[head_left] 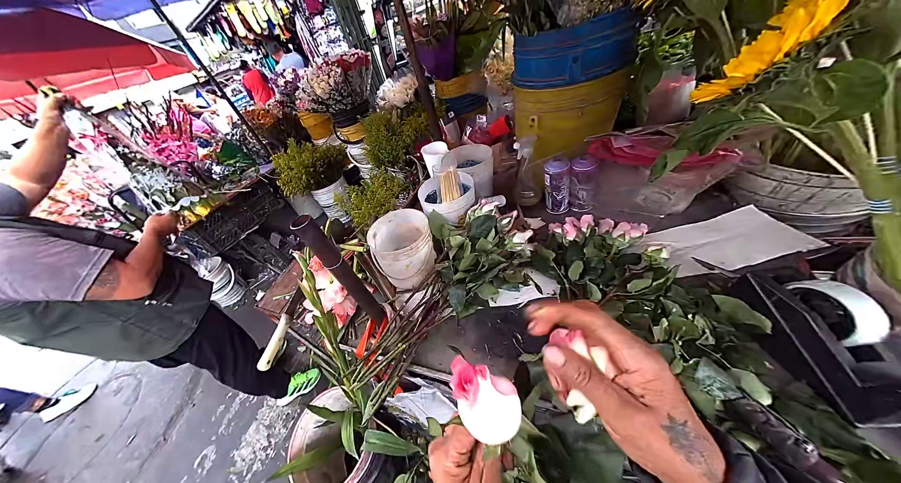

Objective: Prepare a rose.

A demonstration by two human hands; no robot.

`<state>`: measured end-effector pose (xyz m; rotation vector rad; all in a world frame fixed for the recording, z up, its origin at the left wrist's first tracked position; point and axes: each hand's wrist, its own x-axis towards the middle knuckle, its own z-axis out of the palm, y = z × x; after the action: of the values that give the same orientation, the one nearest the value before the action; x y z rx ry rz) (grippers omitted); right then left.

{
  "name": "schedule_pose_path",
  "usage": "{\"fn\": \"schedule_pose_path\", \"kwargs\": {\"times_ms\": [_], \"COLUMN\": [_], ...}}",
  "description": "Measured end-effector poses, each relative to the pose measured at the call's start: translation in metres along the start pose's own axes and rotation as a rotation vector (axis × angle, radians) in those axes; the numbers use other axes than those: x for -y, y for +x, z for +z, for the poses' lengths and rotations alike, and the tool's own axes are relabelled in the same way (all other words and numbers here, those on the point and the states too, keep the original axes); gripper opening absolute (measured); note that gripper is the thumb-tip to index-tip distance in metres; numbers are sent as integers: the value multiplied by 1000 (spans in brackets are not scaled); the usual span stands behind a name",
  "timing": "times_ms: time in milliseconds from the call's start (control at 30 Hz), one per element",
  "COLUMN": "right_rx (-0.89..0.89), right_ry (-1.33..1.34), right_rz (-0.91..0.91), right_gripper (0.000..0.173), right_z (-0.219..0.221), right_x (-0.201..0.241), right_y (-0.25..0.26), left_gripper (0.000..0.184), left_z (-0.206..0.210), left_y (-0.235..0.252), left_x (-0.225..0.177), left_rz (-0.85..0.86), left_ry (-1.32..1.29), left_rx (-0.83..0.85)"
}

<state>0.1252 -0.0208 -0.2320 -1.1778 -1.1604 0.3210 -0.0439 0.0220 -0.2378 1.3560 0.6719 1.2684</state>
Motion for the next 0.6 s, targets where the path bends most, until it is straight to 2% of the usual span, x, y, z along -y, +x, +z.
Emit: {"fn": "schedule_pose_path", "kwargs": {"times_ms": [67, 100, 133, 200, 233, 267, 333, 367, 433, 533, 600], "right_rx": [217, 329, 423, 524, 502, 443, 239, 110, -127, -376, -359], "right_ry": [-73, -9, 133, 517, 686, 806, 861, 856, 827, 819, 643], "right_rz": [-34, -20, 23, 198, 311, 424, 585, 641, 734, 733, 553], "right_gripper": [41, 47, 47, 39, 34, 28, 10, 5, 17, 21, 19], "right_z": [-5, -7, -9, -7, -3, 3, 12, 17, 24, 29, 28], "right_x": [11, 9, 3, -17, -26, -27, -6, 10, 50, 74, 66], "right_y": [8, 10, 11, 3, -5, -13, -18, -18, -10, -2, -4], "left_gripper": [17, 18, 19, 18, 18, 18, 19, 19, 17, 18, 18], "left_z": [31, 46, 54, 49, 49, 56, 82, 87, 81, 34, 18], "left_y": [-1, 1, 2, 1, 2, 6, 20, 23, 19, 1, -2], "left_x": [-36, -55, -65, -54, -54, -66, -105, -112, -100, -39, -22], "left_rz": [-71, -100, -122, -60, -53, -96, -234, -263, -273, -93, -73], "left_ry": [75, 98, 93, -21, -46, -33, 69, 107, 154, 27, 0], "left_rx": [-57, -92, -88, 46, 58, 1, -186, -240, -294, -218, -199]}}
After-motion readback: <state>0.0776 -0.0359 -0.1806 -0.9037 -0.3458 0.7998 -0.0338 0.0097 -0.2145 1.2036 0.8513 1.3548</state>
